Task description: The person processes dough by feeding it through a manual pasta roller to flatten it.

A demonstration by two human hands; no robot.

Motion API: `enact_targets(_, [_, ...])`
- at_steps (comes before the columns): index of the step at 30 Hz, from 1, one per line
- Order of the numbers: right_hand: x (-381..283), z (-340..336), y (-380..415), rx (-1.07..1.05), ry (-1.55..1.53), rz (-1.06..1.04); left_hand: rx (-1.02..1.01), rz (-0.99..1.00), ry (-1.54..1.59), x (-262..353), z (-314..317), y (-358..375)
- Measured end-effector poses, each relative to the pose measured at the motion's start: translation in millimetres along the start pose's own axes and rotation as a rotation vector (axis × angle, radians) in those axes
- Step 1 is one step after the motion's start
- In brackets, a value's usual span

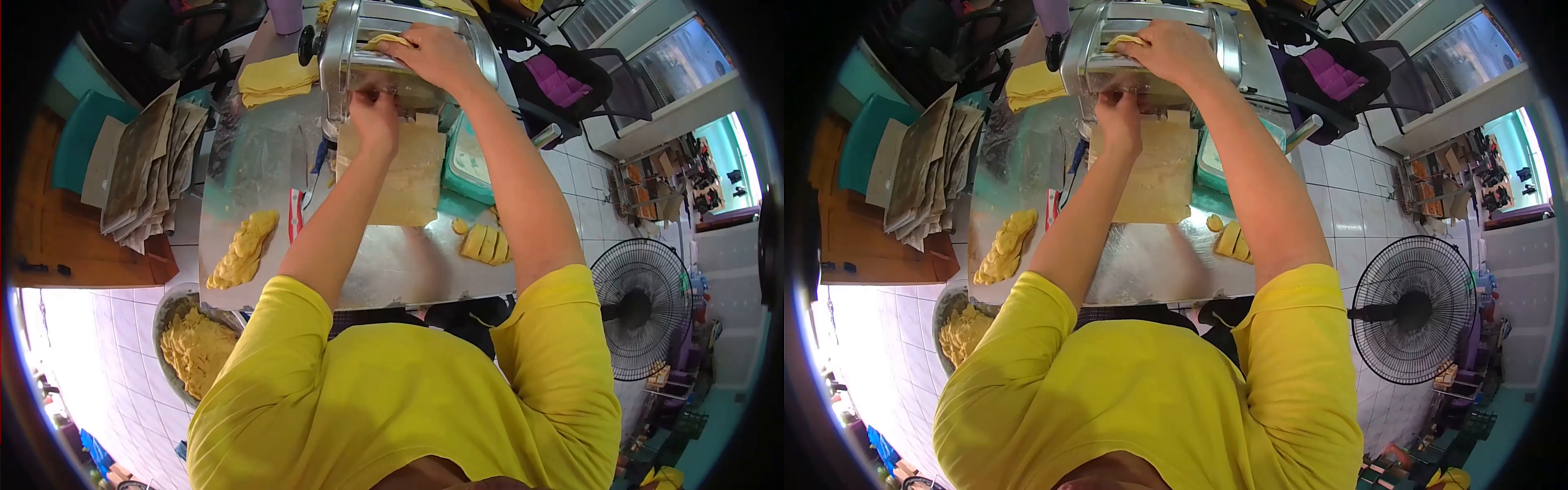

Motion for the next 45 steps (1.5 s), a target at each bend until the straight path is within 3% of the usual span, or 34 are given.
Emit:
enact_targets(2, [-2.8,-3.0,0.5,-0.038,0.005,0.037,0.006,-0.046,-0.011,-0.2,0.3,-0.7])
enact_targets(5, [-0.3,-1.0,-1.3,-0.068,0.011,0.045,0.110,0.052,-0.018,-2.5,0.1,1.6])
enact_targets(7, [1.7,4.5,-1.9,0.094,0.019,-0.065,0.066,0.120,0.061,0.4,2.2,9.1])
enact_targets(16, [4.8,1.6,1.1,0.066,-0.048,0.010,0.064,-0.010,0.048,4.1,-7.0,0.6])
enact_targets(20, [3.0,0.4,3.4,0.182,-0.072,-0.010,0.050,-0.007,-0.094,13.4,-17.3,12.4])
enact_targets(23, [2.7,0.0,3.6,0.188,-0.087,0.033,-0.037,0.029,0.120,6.4,-30.0,9.3])
enact_targets(25, [0.4,-2.1,6.3,0.119,-0.074,0.092,-0.073,-0.145,0.460,6.6,-30.6,12.0])
enact_targets(26, [-1.0,-1.6,9.3,0.127,-0.074,0.097,-0.081,-0.146,0.455,9.2,-31.1,15.2])
enact_targets(28, [-1.7,3.1,17.2,0.343,-0.290,0.031,-0.125,-0.274,0.418,11.8,-32.0,22.4])
enact_targets(29, [-2.4,9.3,23.5,0.355,-0.289,0.028,-0.134,-0.266,0.415,14.0,-33.8,28.9])
enact_targets(31, [-13.2,5.2,51.6,0.888,-0.354,-0.082,-0.119,-0.392,0.378,13.8,-37.1,45.1])
enact_targets(34, [-41.2,14.7,102.9,0.987,-0.107,-0.063,-0.176,-0.448,0.378,13.1,-50.0,51.0])
enact_targets(36, [-36.6,51.3,123.8,0.863,-0.632,0.225,-0.203,-0.447,0.391,17.6,-49.0,59.7])
enact_targets(37, [-34.4,68.7,128.3,0.870,-0.632,0.243,-0.231,-0.439,0.407,20.6,-48.2,65.1])
enact_targets(39, [-21.5,107.8,131.9,0.831,-1.370,0.777,-0.256,-0.447,0.395,22.6,-50.5,70.2])
enact_targets(40, [-19.8,109.5,135.1,0.844,-1.371,0.782,-0.275,-0.441,0.400,24.3,-50.5,71.2])
enact_targets(42, [-26.1,118.9,134.2,0.627,-2.073,0.849,-0.278,-0.446,0.356,26.1,-53.2,76.5])
enact_targets(45, [-29.7,108.6,143.4,0.603,-1.888,0.820,-0.192,-0.374,0.169,27.1,-61.6,86.1])
Point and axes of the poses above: each hand's wrist, its own y-axis away from the middle knuckle, its own z-axis out of the palm, x = y × z, the point moved 3 cm from there along -y, towards the middle knuckle, and after that the axes turned 6 degrees about -z, right-handed, at the moved point
